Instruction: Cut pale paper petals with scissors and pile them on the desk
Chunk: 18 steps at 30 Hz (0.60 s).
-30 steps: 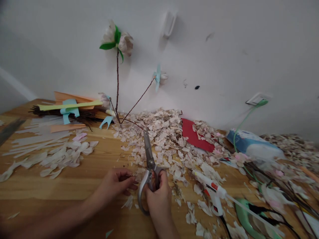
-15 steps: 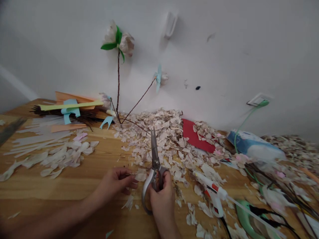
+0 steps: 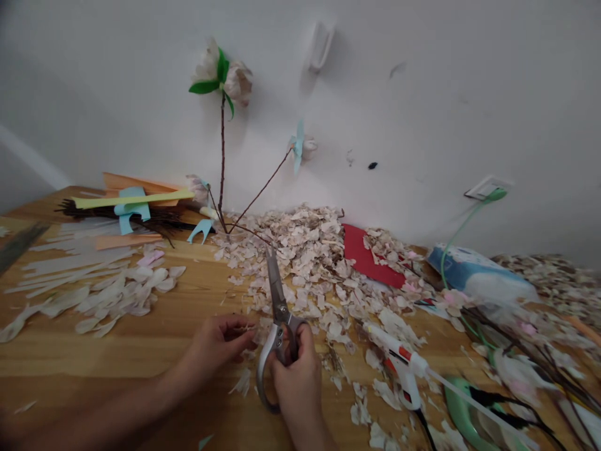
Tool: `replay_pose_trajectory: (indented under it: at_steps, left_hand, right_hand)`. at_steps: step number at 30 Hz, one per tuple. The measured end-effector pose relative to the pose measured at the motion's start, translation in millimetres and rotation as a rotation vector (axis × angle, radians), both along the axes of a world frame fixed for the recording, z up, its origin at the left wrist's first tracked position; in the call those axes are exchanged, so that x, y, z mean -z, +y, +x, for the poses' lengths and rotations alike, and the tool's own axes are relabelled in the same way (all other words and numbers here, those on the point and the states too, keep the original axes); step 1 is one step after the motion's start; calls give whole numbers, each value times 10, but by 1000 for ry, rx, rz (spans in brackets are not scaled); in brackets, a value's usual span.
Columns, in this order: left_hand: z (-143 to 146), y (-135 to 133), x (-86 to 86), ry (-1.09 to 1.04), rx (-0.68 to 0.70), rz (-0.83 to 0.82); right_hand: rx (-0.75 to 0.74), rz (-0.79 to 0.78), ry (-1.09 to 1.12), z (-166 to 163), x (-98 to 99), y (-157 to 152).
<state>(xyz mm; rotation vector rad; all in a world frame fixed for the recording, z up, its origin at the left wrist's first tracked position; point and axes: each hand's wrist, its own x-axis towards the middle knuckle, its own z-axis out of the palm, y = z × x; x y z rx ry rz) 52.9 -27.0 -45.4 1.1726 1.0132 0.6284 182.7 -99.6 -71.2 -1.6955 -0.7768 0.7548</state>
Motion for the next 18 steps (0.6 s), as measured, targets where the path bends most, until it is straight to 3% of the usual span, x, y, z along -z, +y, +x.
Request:
replay_pose_trajectory:
  at_steps: [9,18]
  left_hand:
    - [-21,27,113,3,50,74]
    - [-13,16,-29,-28,25,-27]
  right_hand:
    - [28,4,-1,23,-38,28]
    - [69,31,25,38,-14,28]
